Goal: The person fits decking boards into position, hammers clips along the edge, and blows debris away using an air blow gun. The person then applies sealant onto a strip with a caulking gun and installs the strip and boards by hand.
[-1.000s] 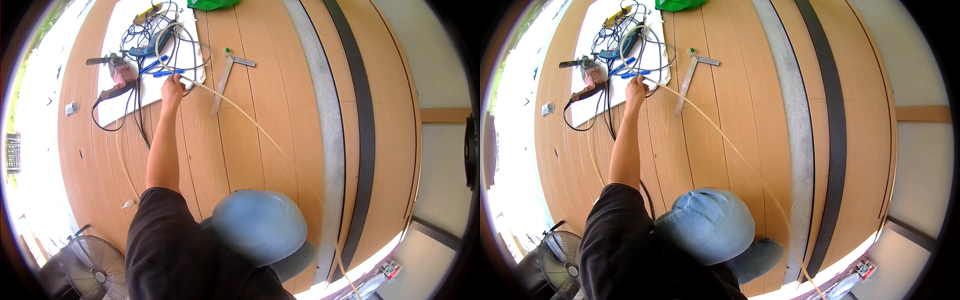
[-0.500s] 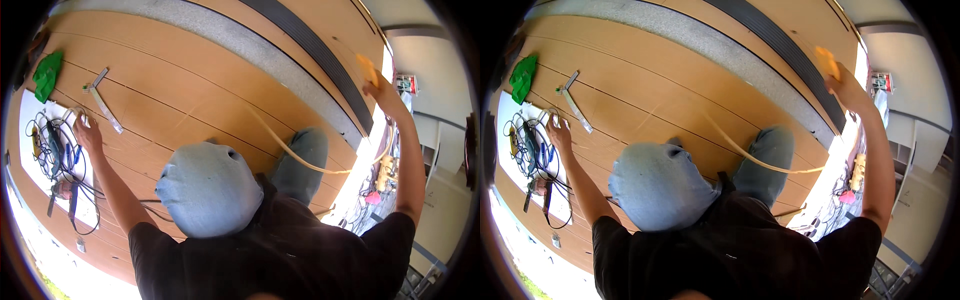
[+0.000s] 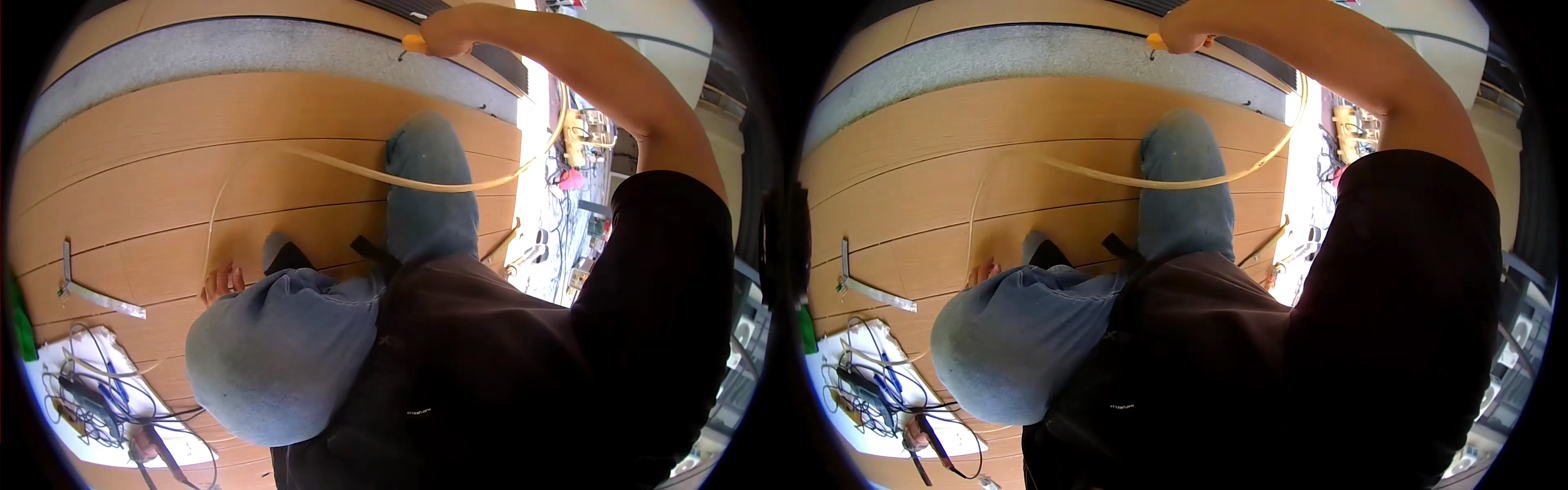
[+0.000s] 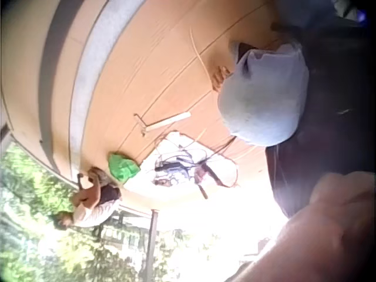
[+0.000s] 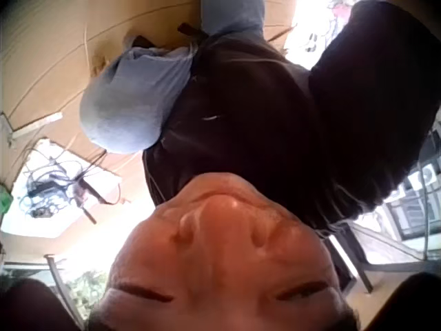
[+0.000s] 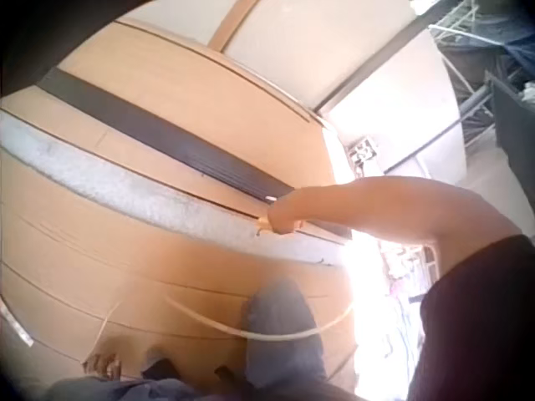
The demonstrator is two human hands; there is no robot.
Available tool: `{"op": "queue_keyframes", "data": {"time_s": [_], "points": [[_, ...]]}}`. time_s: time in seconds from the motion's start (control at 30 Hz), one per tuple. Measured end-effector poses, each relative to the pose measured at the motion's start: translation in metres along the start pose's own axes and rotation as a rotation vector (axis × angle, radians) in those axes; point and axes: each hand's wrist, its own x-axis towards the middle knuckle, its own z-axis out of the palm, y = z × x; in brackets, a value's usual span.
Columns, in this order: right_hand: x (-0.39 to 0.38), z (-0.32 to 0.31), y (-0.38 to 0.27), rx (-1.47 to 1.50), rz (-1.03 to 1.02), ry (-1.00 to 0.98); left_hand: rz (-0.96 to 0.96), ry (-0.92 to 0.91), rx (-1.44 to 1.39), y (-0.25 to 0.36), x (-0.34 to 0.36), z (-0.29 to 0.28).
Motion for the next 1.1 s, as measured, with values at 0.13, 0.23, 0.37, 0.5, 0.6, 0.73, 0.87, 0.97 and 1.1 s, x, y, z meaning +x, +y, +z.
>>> {"op": "queue_keyframes", "data": {"time_s": [0.13,0.23,0.37,0.5,0.6,0.73,0.87,0.97,1.1], "points": [[-0.018,0.134,0.093,0.292,0.182,0.094,0.005,0.188,-0.163,0.012,0.027,-0.002],[-0.008,0.213,0.128,0.281,0.454,-0.142,0.043,0.352,-0.194,0.044,0.067,-0.043],[-0.033,0.280,0.139,0.520,0.635,-0.092,-0.092,0.234,-1.084,0.074,0.105,-0.065],[-0.036,0.331,0.122,0.698,0.728,-0.117,-0.214,0.014,-1.787,0.085,0.118,-0.062],[-0.019,0.347,0.084,0.961,0.702,0.062,-0.316,-0.029,-1.942,0.061,0.115,-0.043],[-0.019,0.291,0.018,1.120,0.334,0.492,-0.386,-0.015,-1.867,0.056,0.120,-0.024],[-0.001,0.232,0.002,1.018,0.260,0.518,-0.528,-0.080,-1.786,0.042,0.121,-0.034],[0.044,0.307,0.037,1.037,0.512,0.588,-0.467,0.014,-1.559,0.060,0.137,-0.072],[0.042,0.441,0.084,1.190,0.960,0.256,-0.159,0.214,-1.039,0.119,0.182,-0.156]]}}
